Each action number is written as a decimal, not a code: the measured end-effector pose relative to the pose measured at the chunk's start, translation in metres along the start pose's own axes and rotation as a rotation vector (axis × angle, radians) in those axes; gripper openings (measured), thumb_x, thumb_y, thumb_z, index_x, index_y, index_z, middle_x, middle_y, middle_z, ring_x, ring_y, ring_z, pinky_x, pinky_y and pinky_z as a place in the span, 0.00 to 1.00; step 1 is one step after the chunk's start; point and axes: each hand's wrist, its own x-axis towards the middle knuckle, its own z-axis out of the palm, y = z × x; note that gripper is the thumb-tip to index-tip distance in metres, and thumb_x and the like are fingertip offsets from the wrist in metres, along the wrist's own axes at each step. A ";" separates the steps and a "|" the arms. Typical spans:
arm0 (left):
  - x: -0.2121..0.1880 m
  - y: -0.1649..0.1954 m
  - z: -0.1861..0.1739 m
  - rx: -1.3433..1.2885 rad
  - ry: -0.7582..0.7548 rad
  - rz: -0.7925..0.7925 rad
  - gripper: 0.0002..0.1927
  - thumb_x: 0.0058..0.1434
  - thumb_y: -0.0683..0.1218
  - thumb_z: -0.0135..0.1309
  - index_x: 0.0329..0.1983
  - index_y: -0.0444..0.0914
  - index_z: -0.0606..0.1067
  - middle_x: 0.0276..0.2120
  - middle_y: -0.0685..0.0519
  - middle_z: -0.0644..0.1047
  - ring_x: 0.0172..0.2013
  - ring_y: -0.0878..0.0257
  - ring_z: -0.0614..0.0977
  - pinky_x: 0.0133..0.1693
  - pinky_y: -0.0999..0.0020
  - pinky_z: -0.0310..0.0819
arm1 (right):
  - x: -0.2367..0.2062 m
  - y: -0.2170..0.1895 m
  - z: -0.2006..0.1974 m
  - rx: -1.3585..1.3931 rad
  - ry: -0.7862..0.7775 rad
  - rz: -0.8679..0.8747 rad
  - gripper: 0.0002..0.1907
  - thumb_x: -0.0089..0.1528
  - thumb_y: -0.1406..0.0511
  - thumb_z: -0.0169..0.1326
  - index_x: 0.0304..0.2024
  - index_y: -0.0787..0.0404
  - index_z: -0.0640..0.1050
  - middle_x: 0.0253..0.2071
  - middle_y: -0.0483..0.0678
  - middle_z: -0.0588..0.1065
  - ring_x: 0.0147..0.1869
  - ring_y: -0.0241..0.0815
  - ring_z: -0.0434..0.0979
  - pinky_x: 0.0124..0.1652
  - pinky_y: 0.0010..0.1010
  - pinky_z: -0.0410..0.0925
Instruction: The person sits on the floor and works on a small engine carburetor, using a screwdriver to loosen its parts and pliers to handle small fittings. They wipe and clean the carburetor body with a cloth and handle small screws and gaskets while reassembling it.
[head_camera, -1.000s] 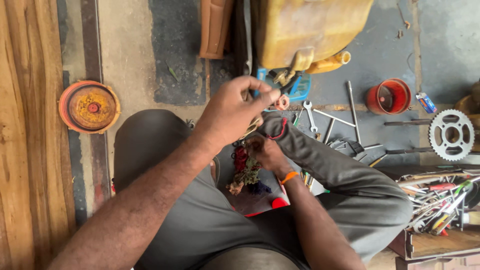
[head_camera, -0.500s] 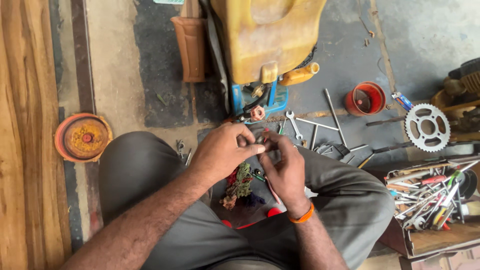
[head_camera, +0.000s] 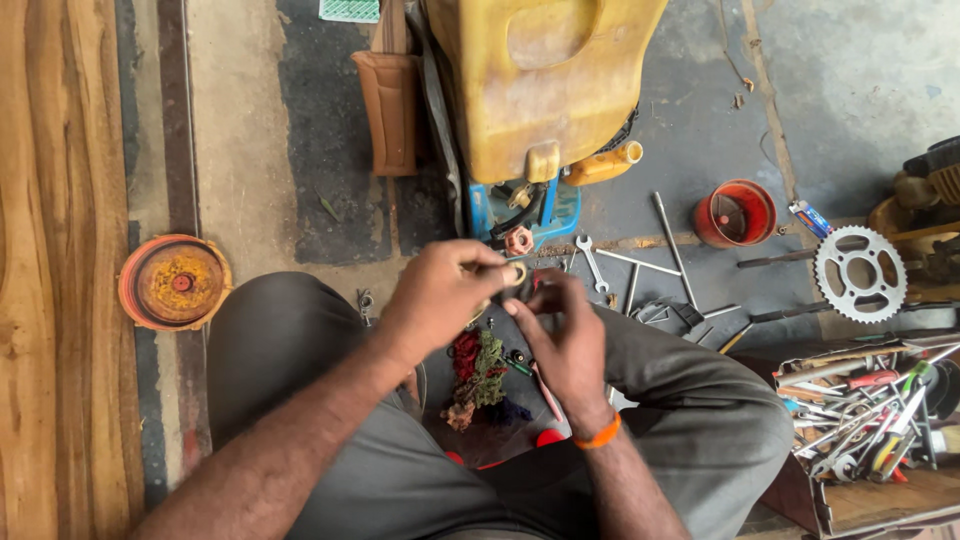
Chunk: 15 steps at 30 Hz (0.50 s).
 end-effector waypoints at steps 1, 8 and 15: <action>0.004 -0.001 -0.003 -0.137 -0.027 -0.009 0.10 0.61 0.49 0.63 0.39 0.38 0.84 0.27 0.52 0.81 0.28 0.66 0.79 0.31 0.70 0.73 | 0.003 0.008 0.008 -0.057 -0.066 0.053 0.28 0.57 0.55 0.67 0.54 0.60 0.75 0.36 0.49 0.80 0.37 0.45 0.82 0.38 0.36 0.74; 0.016 -0.002 -0.015 -0.648 -0.152 -0.276 0.11 0.62 0.48 0.62 0.40 0.36 0.83 0.29 0.57 0.78 0.24 0.70 0.77 0.26 0.74 0.71 | -0.016 0.067 0.098 -0.969 -0.771 -0.070 0.49 0.58 0.44 0.60 0.74 0.56 0.57 0.66 0.64 0.64 0.52 0.60 0.79 0.44 0.46 0.73; 0.010 0.001 -0.005 -0.068 0.190 0.308 0.12 0.63 0.49 0.63 0.42 0.35 0.83 0.30 0.59 0.84 0.29 0.75 0.80 0.32 0.77 0.74 | -0.011 0.067 0.102 -0.878 -0.740 -0.231 0.16 0.65 0.59 0.55 0.55 0.51 0.78 0.51 0.56 0.76 0.50 0.54 0.81 0.45 0.45 0.74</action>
